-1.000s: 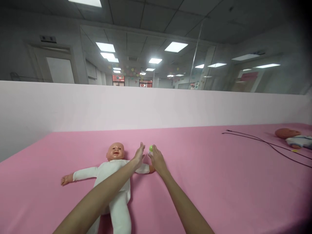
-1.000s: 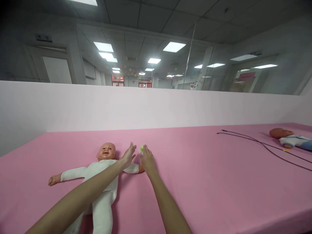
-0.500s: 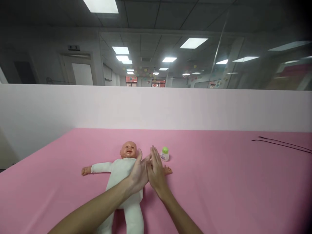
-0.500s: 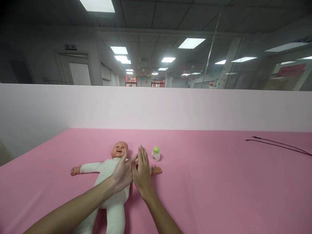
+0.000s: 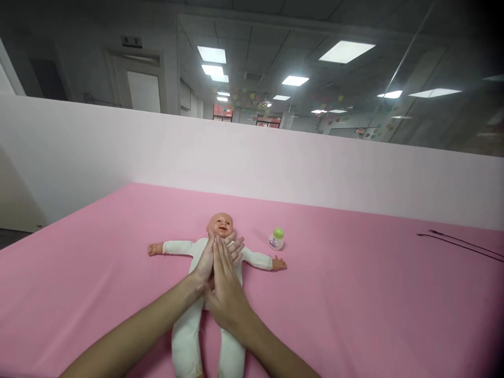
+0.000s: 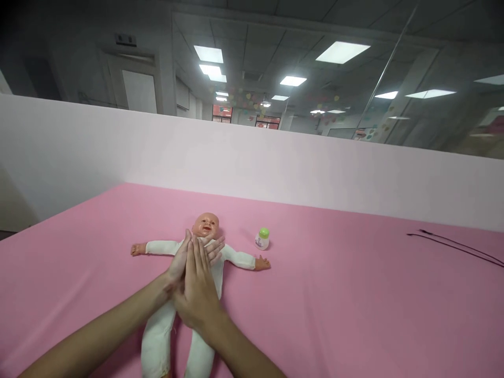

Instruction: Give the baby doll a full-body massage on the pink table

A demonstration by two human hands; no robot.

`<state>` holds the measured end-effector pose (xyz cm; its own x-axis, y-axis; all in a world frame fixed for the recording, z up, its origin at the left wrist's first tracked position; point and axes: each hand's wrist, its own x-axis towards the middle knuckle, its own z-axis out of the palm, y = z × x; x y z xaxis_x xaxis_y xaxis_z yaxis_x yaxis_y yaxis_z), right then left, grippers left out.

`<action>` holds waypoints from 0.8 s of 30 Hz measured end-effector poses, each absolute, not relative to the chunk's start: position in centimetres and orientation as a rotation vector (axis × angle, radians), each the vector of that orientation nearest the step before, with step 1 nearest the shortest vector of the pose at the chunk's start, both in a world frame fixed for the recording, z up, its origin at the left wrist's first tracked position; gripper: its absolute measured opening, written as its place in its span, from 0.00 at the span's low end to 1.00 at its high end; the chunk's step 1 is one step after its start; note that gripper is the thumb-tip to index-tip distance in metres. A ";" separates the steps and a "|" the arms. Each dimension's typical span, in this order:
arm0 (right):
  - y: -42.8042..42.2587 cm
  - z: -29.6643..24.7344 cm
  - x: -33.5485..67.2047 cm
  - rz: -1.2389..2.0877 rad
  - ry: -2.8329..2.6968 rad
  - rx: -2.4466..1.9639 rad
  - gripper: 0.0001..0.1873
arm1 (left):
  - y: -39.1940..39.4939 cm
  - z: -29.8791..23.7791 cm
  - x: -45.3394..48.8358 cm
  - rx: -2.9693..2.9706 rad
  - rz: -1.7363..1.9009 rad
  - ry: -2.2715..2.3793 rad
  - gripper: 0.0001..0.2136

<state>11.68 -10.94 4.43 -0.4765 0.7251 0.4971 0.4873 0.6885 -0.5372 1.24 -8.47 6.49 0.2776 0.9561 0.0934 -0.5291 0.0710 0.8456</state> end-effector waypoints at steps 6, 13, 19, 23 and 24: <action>-9.5 2.2 12.9 0.642 -2.264 -1.273 0.41 | -9.6 2.3 -3.9 1.748 1.071 1.298 0.35; -4.8 0.1 13.7 0.647 -2.445 -1.057 0.35 | -7.5 -1.6 -5.1 2.092 0.795 1.500 0.36; -3.1 -1.6 16.3 0.564 -2.189 -1.368 0.42 | -6.5 -2.3 -7.9 1.928 0.745 1.606 0.42; -7.1 -2.0 17.3 0.766 -2.106 -1.477 0.43 | -10.8 -1.9 -8.3 1.915 0.602 1.547 0.41; -8.2 -1.8 17.1 0.820 -2.107 -1.477 0.43 | -11.9 -1.6 -7.9 1.954 0.590 1.509 0.39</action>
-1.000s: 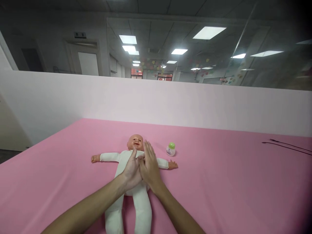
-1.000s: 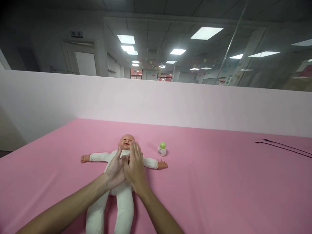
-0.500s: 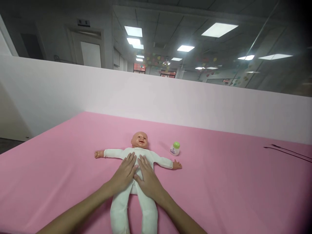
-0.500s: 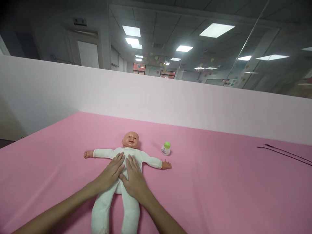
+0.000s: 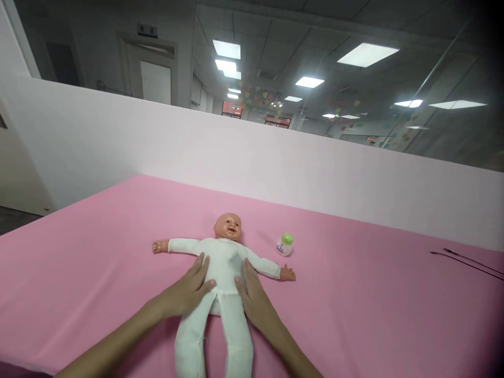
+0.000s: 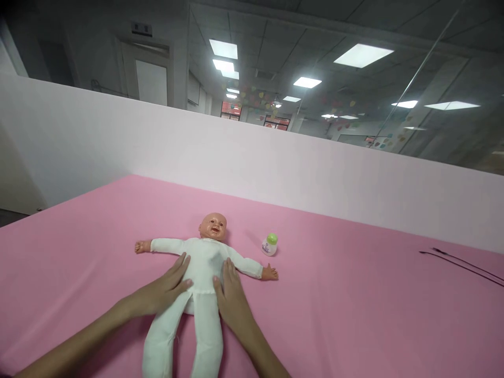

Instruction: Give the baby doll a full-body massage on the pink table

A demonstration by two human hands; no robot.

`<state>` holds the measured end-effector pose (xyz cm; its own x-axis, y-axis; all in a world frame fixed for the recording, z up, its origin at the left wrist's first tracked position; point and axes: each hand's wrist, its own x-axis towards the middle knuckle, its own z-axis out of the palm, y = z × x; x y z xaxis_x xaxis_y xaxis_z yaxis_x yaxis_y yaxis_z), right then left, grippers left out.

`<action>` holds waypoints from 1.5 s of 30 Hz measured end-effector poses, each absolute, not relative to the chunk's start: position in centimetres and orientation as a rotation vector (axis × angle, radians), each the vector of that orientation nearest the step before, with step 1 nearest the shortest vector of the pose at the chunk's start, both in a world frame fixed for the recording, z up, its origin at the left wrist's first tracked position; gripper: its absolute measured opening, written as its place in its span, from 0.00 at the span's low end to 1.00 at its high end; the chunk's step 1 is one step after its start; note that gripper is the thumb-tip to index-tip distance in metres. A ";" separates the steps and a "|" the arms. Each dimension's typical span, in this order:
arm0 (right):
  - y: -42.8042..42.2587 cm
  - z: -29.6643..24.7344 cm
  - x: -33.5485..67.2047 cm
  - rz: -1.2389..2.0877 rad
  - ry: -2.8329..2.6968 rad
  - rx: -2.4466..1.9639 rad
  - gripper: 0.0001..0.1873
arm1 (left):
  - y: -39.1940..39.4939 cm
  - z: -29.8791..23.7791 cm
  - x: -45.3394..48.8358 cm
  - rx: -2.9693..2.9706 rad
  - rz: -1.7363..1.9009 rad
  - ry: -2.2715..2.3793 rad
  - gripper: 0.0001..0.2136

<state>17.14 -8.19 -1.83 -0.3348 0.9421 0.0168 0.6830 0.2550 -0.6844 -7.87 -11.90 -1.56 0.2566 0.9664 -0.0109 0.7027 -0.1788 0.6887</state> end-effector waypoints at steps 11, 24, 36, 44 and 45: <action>-4.6 -0.6 13.4 0.574 -2.294 -1.240 0.36 | -6.9 0.1 -4.1 2.122 0.639 1.522 0.37; -10.8 -0.7 16.1 0.751 -2.288 -1.218 0.34 | -13.1 0.1 -3.8 2.000 0.614 1.609 0.41; -4.2 -0.9 17.1 0.336 -2.275 -1.366 0.34 | -10.3 0.2 -5.9 1.744 0.693 1.735 0.38; -3.2 1.3 25.9 -0.122 -1.991 -1.963 0.27 | -27.4 -3.3 -3.8 2.122 1.640 1.532 0.13; -3.2 1.4 26.5 -0.079 -1.970 -2.073 0.28 | -29.0 -4.2 -3.6 2.194 1.634 1.475 0.14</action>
